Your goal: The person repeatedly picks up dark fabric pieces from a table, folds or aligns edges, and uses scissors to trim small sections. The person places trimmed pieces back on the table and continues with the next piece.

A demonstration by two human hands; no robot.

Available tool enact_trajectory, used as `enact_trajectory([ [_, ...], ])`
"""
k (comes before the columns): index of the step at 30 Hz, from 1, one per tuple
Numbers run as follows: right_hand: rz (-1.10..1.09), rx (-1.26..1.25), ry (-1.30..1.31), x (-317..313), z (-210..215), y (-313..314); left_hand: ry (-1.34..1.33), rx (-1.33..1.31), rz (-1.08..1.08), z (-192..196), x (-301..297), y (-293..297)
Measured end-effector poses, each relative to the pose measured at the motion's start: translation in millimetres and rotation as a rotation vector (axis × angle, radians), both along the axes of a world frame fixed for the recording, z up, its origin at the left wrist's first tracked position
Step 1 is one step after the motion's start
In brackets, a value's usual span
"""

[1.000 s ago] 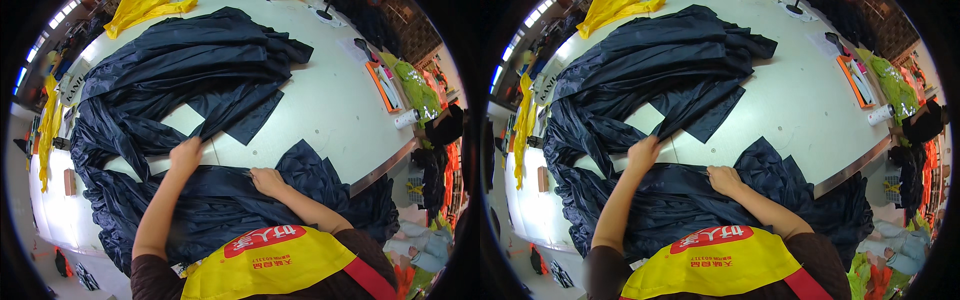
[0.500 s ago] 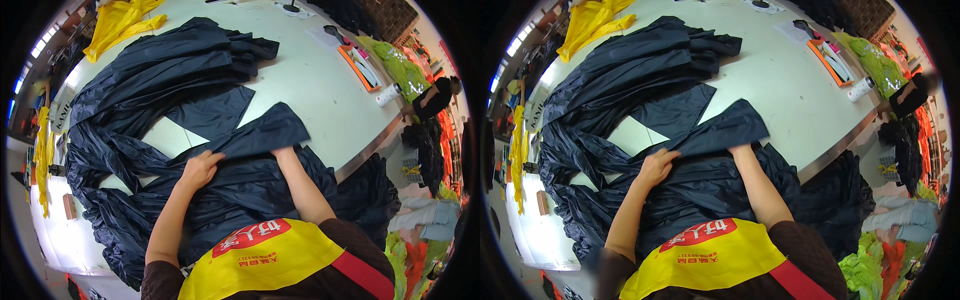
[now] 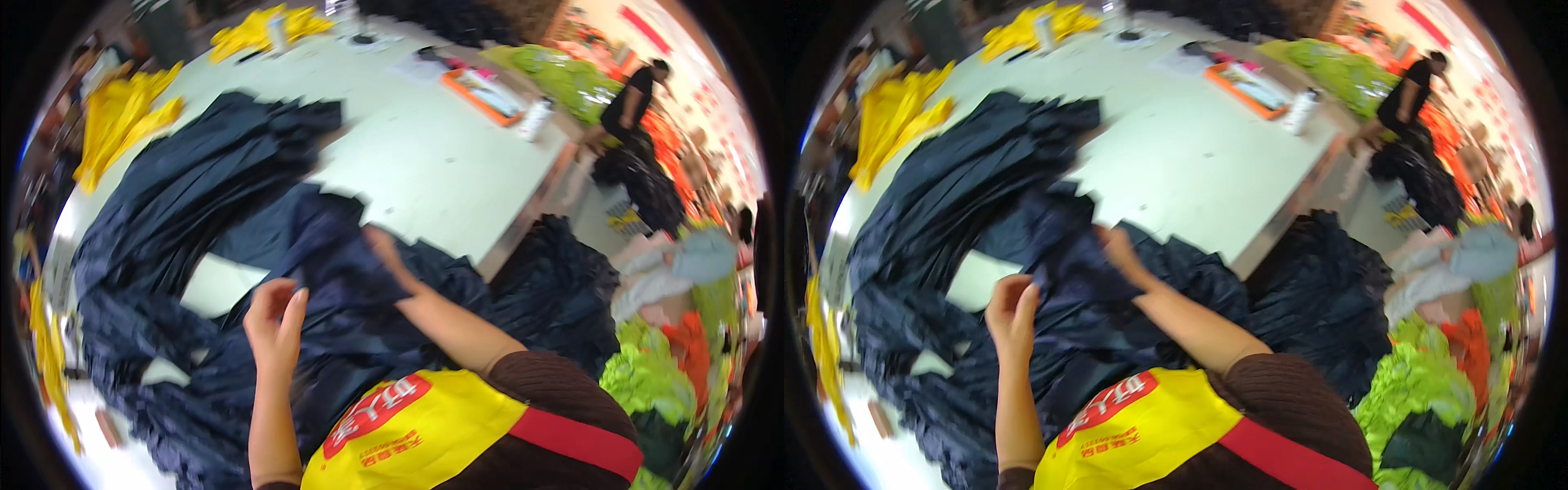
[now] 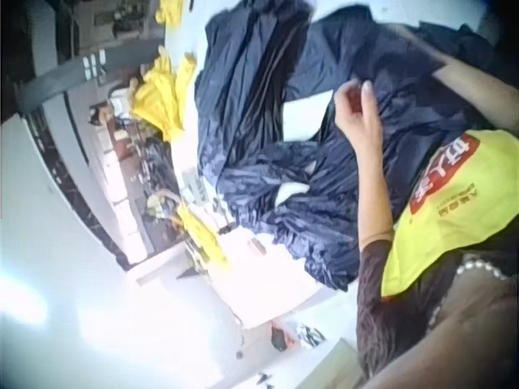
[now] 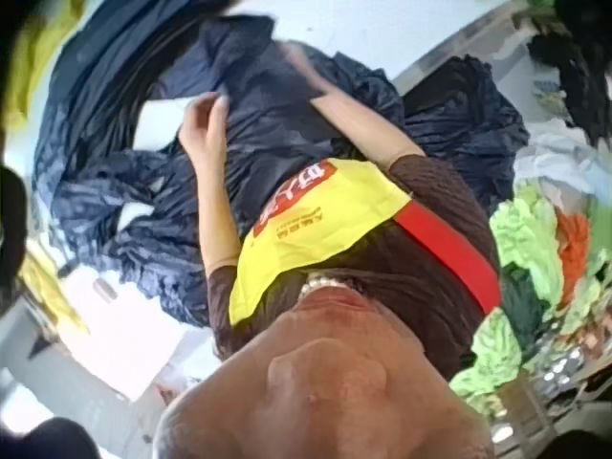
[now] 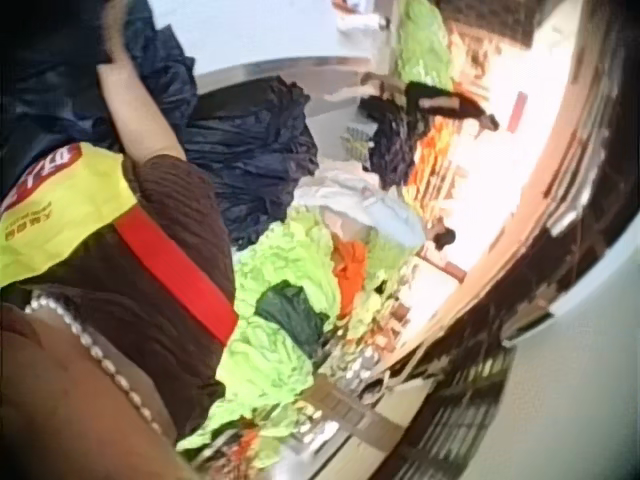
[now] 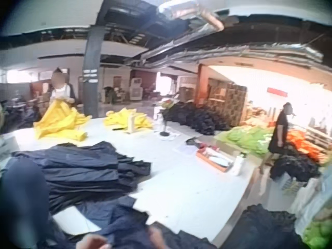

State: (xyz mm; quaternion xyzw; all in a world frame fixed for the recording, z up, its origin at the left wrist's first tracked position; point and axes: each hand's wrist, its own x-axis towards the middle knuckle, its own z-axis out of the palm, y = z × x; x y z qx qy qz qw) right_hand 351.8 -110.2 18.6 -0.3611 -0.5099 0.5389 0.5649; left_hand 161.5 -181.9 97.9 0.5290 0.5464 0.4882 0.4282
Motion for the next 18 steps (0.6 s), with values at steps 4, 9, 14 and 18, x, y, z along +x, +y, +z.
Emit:
enact_trajectory([
  [4, -0.001, 0.25, -0.267, -38.9, 38.7, -38.4, 0.302, 0.311, 0.193, 40.3, 42.5, -10.1],
  [9, 0.029, 0.229, -0.254, -21.5, 37.3, -59.0, -0.105, 0.278, -0.002, 14.7, 31.7, -6.6],
  [14, 0.061, 0.431, -0.628, 22.8, 18.0, -72.7, -0.544, 0.003, 0.389, 12.6, -12.9, -28.1],
  [18, 0.208, 0.574, -1.174, 79.2, 24.8, -70.3, 0.209, 0.453, 0.532, -10.4, -86.7, -50.3],
])
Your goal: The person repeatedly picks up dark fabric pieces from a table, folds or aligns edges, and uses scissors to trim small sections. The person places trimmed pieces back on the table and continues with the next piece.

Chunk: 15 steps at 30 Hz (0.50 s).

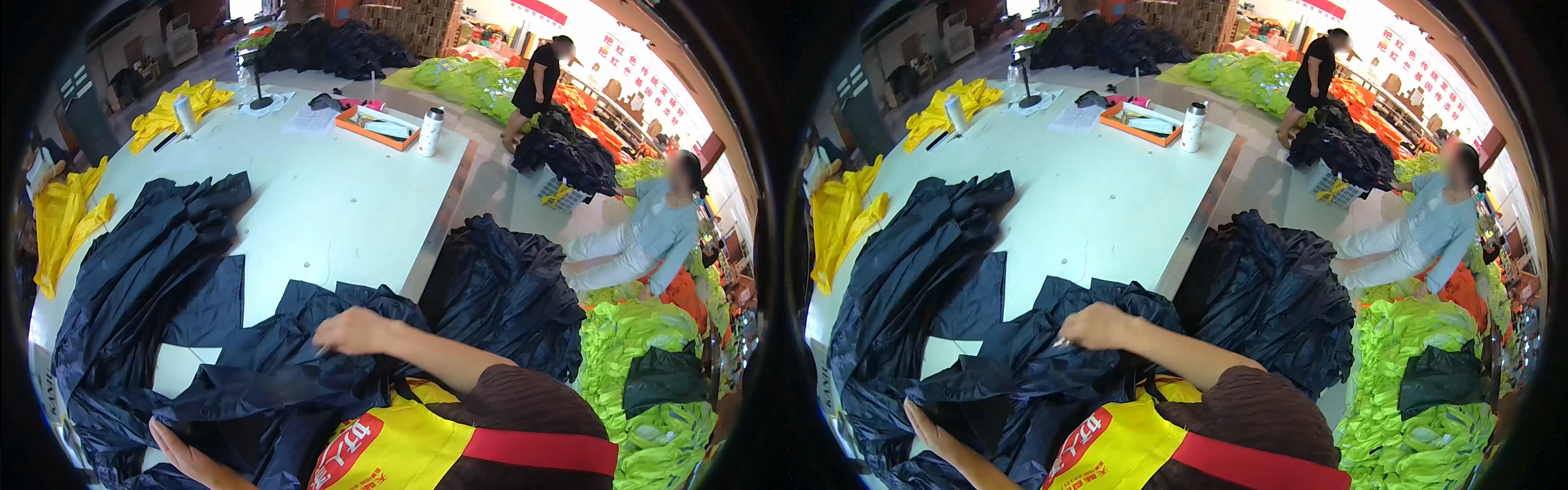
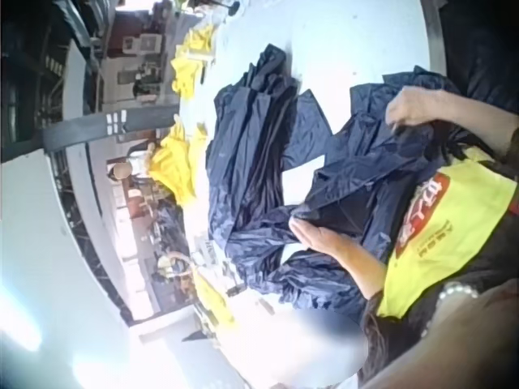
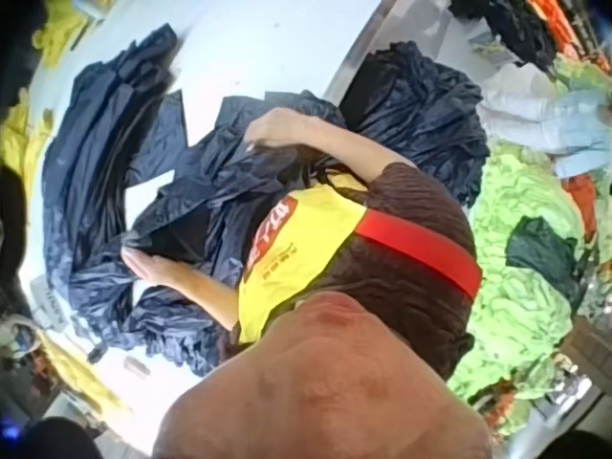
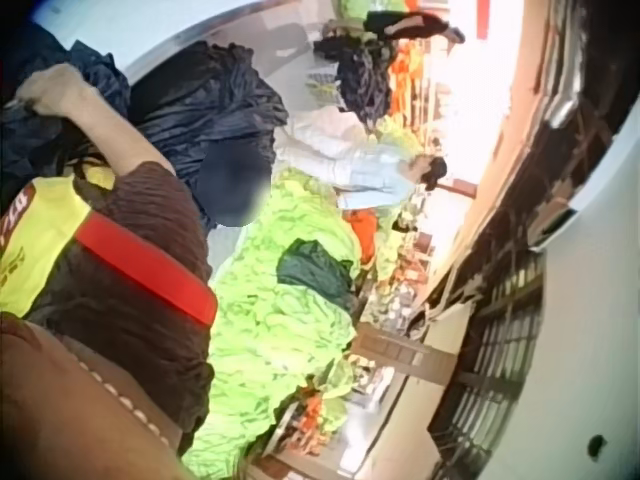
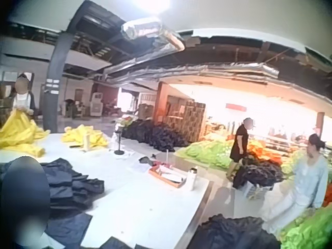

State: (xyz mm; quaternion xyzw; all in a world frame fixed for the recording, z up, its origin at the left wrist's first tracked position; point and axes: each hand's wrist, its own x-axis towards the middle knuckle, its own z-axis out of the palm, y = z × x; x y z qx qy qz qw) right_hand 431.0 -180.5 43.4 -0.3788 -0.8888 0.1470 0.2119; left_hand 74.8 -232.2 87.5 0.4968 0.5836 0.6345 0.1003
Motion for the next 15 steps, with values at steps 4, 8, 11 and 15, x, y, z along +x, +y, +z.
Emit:
enact_trajectory([
  [4, -0.237, -0.109, 0.566, -17.9, 41.1, 10.9, 0.164, -0.132, 0.02, 21.2, 34.5, -22.9],
  [8, -0.148, -0.181, 0.665, -56.9, 100.9, -28.4, 0.388, -0.017, -0.437, 33.3, 111.3, -10.2],
  [11, -0.134, -0.221, 0.455, -77.2, 89.0, -31.5, 0.023, -0.231, -0.513, 24.0, 100.8, -8.3],
  [15, -0.042, -0.732, 0.596, -64.0, 62.6, -12.2, -0.633, -0.484, -0.804, -6.0, 74.5, -10.5],
])
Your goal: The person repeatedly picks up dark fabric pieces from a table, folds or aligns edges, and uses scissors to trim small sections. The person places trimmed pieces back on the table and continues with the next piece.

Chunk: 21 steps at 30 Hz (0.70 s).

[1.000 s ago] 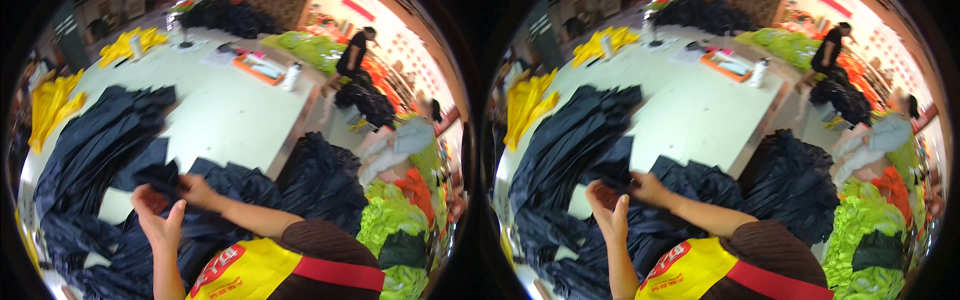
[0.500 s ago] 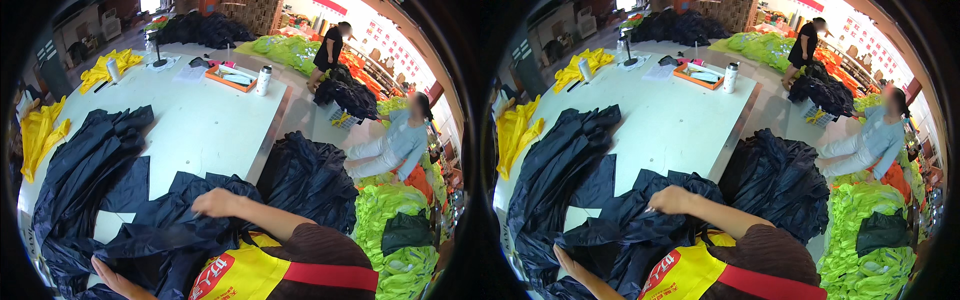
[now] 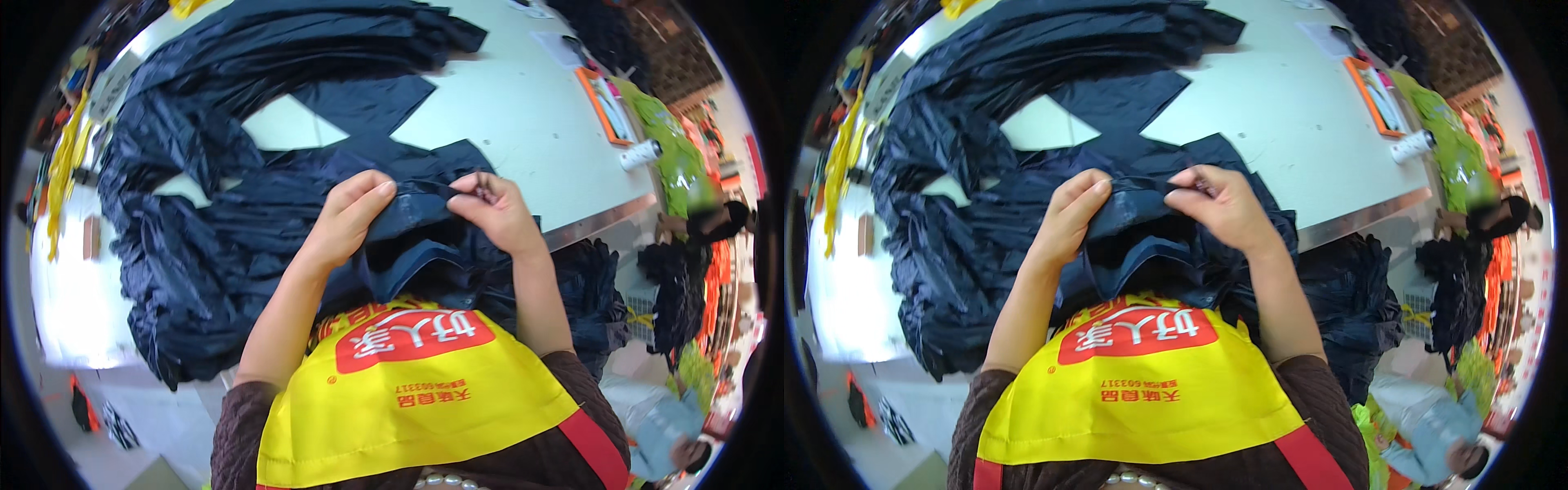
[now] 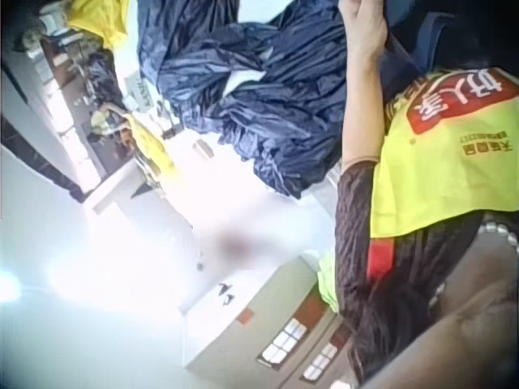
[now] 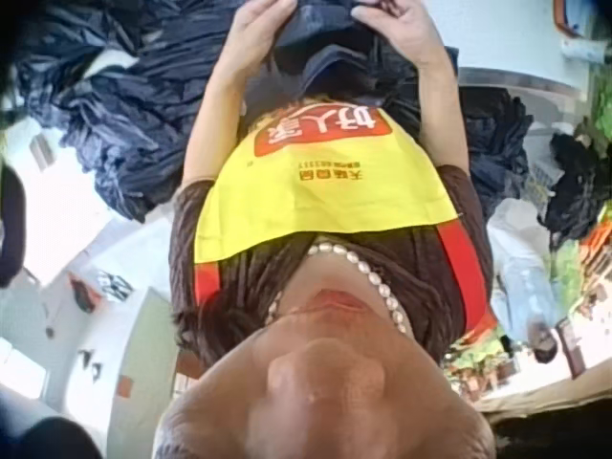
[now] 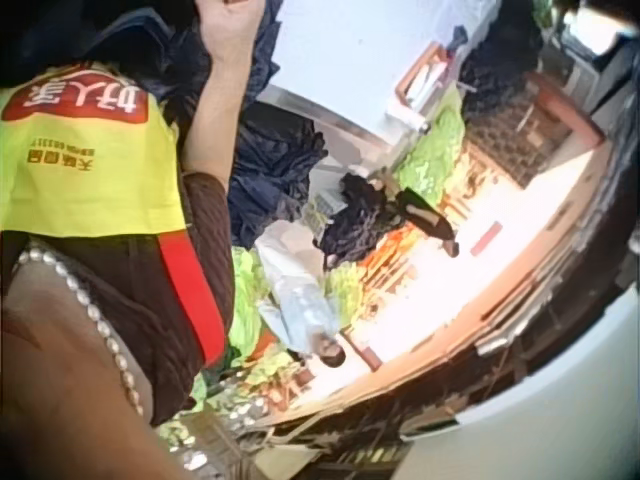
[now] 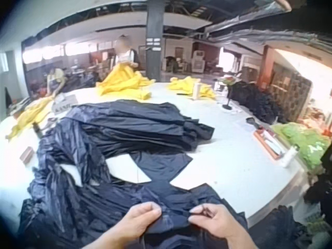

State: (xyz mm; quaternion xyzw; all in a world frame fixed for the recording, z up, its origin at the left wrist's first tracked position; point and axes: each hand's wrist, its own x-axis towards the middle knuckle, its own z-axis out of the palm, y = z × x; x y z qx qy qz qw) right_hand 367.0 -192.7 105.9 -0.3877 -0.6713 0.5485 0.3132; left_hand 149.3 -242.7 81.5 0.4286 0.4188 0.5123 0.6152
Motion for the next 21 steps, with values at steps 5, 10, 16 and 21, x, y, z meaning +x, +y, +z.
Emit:
enact_trajectory([
  [5, 0.143, -0.03, 0.078, 9.7, -30.1, 16.3, -0.116, -0.124, -0.049, -18.1, 0.1, -11.4],
  [10, 0.065, 0.344, -0.236, 4.4, -14.1, 11.0, -0.12, -0.154, -0.027, -22.3, 6.9, -18.1],
  [16, 0.109, 0.997, -0.284, -12.9, 18.1, -3.6, -0.052, -0.045, -0.031, -25.1, 8.5, -17.2],
  [21, 0.182, 0.846, -0.228, -18.1, 3.6, -1.8, -0.094, -0.074, -0.076, -23.8, 11.8, -16.1],
])
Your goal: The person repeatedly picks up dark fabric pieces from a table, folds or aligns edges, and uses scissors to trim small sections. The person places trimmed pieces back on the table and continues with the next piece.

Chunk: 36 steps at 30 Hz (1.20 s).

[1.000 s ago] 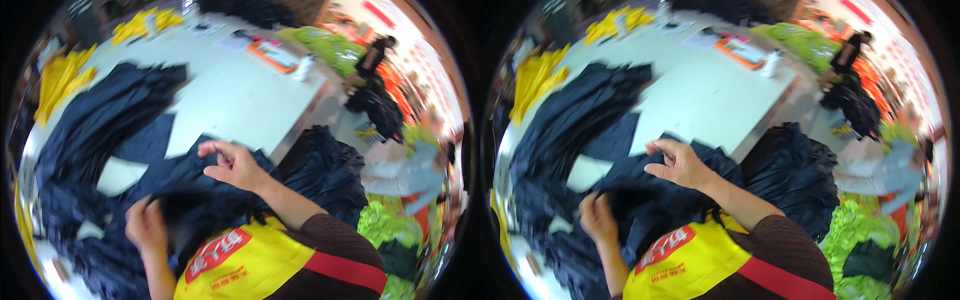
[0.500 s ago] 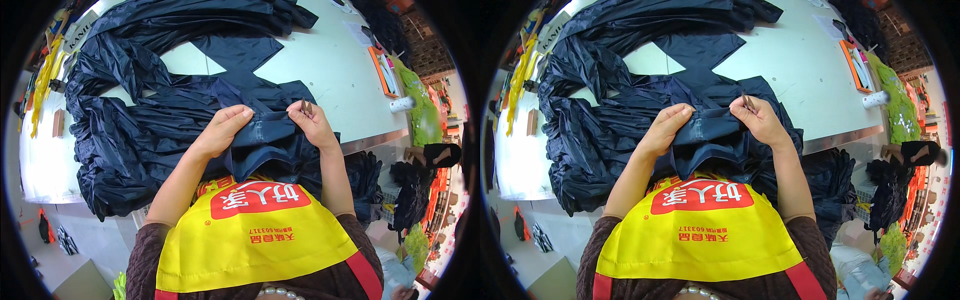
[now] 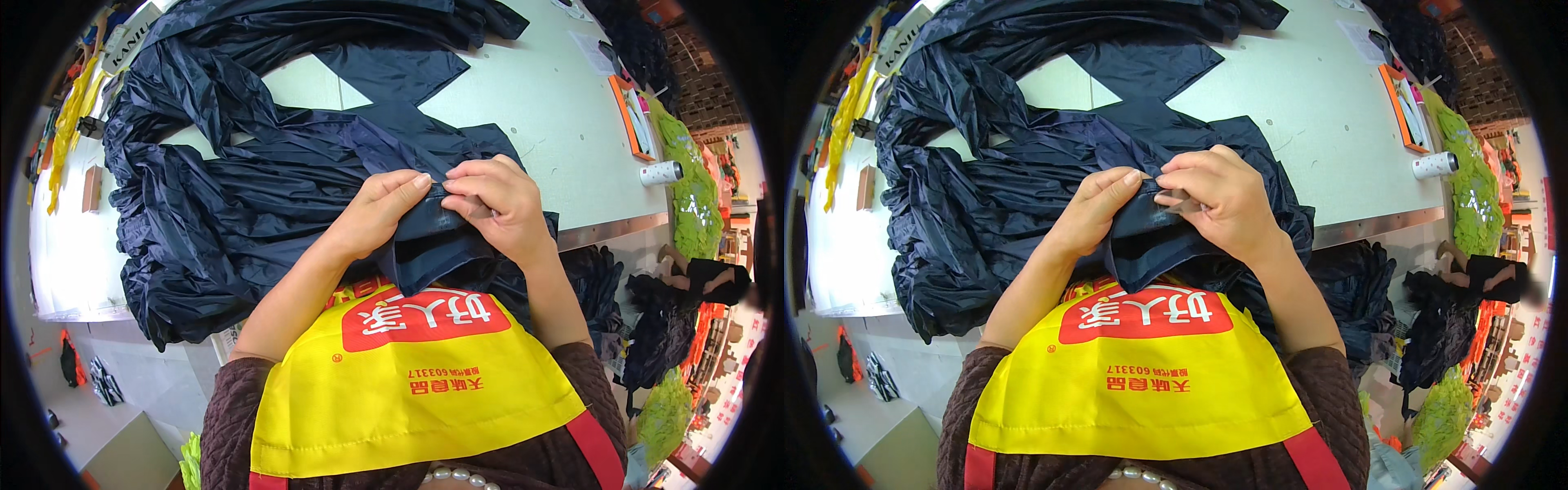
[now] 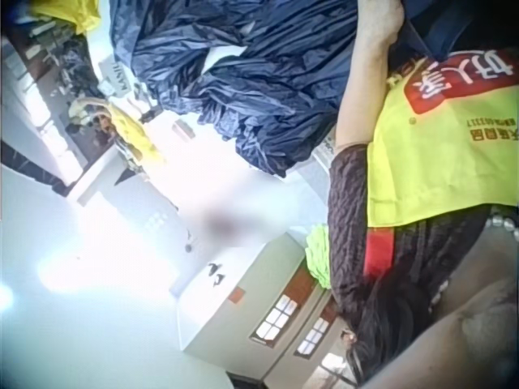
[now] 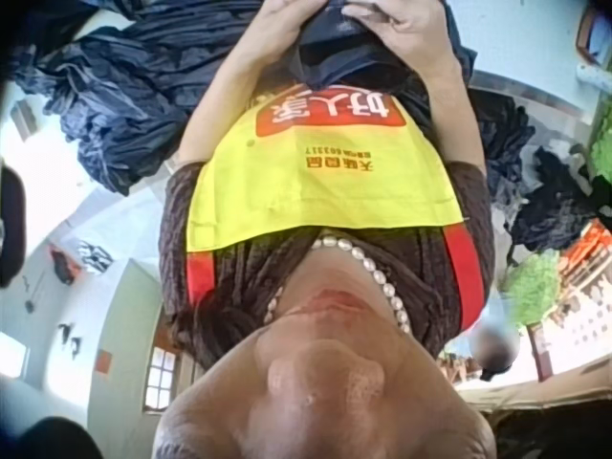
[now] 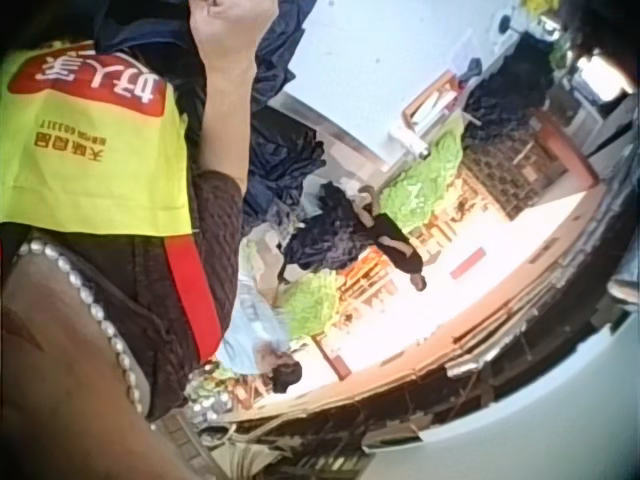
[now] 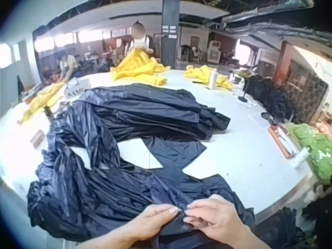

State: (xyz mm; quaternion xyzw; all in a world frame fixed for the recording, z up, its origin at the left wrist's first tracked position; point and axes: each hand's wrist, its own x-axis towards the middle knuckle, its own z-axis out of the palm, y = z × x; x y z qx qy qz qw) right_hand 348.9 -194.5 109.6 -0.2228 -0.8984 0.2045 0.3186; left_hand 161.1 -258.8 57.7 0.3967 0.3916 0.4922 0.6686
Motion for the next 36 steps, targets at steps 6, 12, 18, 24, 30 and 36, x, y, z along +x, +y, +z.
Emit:
enact_trajectory([
  [6, -0.014, -0.561, 0.352, 0.0, -19.6, -4.1, -0.167, -0.104, -0.024, 1.4, 5.4, 1.7],
  [12, -0.046, -0.643, 0.191, 3.0, 0.8, -7.3, -0.164, -0.022, -0.067, -5.3, 11.4, 2.8],
  [18, -0.14, -0.237, 0.046, 9.9, -12.6, -6.3, -0.123, -0.035, -0.079, 3.4, 17.6, 4.6],
  [24, -0.214, -0.589, 0.164, 14.3, -22.4, 3.5, -0.205, -0.23, -0.076, -2.5, 25.1, 8.7],
  [30, -0.184, -0.216, 0.074, 20.7, 7.2, -6.1, -0.194, -0.259, -0.056, -0.3, 21.5, 7.3],
  [36, -0.157, -0.202, 0.083, 14.3, -9.7, -13.4, -0.181, -0.2, -0.042, -0.5, 24.8, 8.7],
])
